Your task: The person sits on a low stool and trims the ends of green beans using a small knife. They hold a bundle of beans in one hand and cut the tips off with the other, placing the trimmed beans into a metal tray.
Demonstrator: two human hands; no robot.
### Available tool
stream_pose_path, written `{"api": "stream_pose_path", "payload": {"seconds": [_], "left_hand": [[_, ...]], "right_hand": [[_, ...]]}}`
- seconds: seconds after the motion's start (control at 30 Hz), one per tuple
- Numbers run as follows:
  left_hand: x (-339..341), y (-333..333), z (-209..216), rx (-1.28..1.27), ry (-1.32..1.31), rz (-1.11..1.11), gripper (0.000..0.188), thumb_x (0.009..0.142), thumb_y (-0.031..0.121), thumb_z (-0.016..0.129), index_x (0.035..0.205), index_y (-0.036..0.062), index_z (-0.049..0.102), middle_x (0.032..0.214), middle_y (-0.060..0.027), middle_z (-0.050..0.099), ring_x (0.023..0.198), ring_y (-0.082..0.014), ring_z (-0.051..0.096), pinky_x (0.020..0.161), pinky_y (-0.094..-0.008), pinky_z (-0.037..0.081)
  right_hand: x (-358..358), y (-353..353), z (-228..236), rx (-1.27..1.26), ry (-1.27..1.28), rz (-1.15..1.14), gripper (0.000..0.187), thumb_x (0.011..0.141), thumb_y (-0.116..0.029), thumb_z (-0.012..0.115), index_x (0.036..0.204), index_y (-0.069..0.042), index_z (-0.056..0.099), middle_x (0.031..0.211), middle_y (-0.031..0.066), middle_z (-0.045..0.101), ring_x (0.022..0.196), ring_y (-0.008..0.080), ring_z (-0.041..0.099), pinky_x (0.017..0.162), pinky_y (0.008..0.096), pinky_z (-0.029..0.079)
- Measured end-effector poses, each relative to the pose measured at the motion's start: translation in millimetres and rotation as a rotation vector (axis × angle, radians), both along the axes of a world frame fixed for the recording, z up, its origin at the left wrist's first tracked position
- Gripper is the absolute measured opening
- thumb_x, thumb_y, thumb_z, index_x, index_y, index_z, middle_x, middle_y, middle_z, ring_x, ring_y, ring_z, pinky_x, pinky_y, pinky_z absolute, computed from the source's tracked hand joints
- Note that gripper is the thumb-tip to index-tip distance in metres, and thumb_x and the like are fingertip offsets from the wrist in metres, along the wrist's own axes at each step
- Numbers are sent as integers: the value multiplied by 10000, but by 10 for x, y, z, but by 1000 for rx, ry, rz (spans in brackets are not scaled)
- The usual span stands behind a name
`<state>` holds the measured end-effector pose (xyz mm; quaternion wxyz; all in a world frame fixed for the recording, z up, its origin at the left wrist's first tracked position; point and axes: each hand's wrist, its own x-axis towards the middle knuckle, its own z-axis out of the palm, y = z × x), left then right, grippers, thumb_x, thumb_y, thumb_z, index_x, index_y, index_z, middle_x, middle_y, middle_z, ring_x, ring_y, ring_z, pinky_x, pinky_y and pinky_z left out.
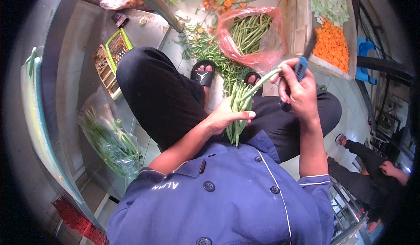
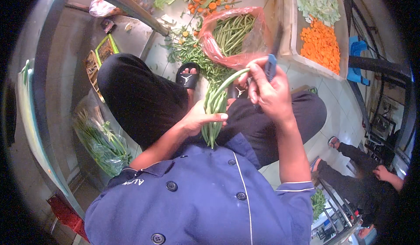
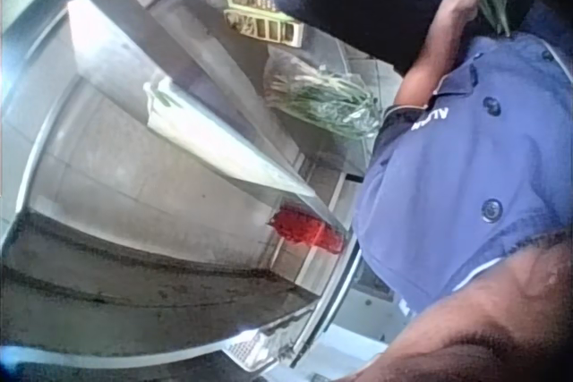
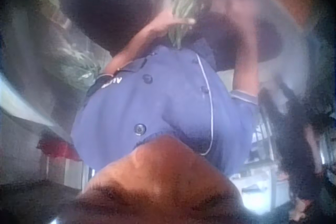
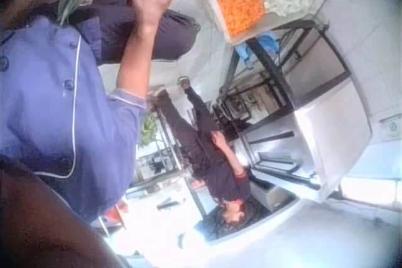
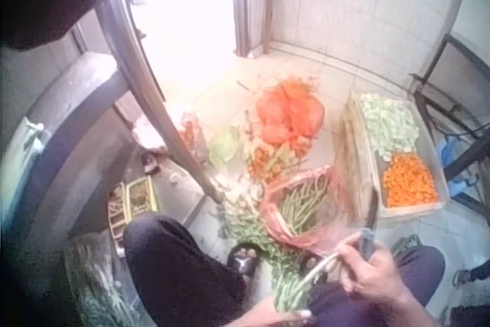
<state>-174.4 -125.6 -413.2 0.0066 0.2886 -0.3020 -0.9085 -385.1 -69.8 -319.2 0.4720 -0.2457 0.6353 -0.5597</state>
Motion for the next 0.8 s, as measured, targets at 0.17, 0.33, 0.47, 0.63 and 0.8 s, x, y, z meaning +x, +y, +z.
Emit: {"api": "stream_pose_path", "payload": {"seconds": [0.17, 0.33, 0.47, 0.63, 0.8], "left_hand": [[11, 5, -39, 55, -52, 100, 447, 833, 167, 807, 1175, 18, 562, 858, -37, 625, 722, -154, 651, 679, -302, 556], [7, 30, -123, 224, -70, 255, 432, 860, 136, 740, 1224, 14, 542, 924, -81, 674, 739, -174, 668, 700, -326, 573], [-12, 32, -116, 301, -1, 323, 429, 873, 134, 712, 1242, 18, 527, 1004, -120, 696, 793, -182, 672, 745, -334, 574], [1, 42, -174, 321, 7, 330, 398, 880, 132, 696, 1224, 26, 527, 1102, -162, 698, 869, -192, 671, 810, -346, 567], [29, 25, -108, 381, 31, 234, 423, 866, 123, 713, 1234, 24, 530, 1098, -161, 687, 900, -216, 688, 827, -369, 577]], "right_hand": [[112, 279, 140, -107, 289, -134, 163, 1077, -166, 483, 1071, -22, 559, 797, 109, 684, 438, 70, 477, 406, 208, 352], [195, 590, 0, -276, 691, 281, 129, 943, 10, 645, 1052, -5, 577, 952, 177, 719, 638, 175, 654, 555, 302, 527], [379, 734, -241, -371, 653, 407, 242, 862, 40, 697, 1072, 12, 581, 948, 177, 718, 826, 300, 739, 670, 368, 593], [453, 740, -203, -373, 732, 551, 272, 778, 48, 724, 1011, 2, 592, 1020, 162, 731, 853, 322, 743, 678, 385, 602], [361, 744, -100, -372, 710, 673, 304, 736, 36, 720, 999, -13, 577, 1082, 171, 732, 812, 295, 736, 655, 374, 591]]}}
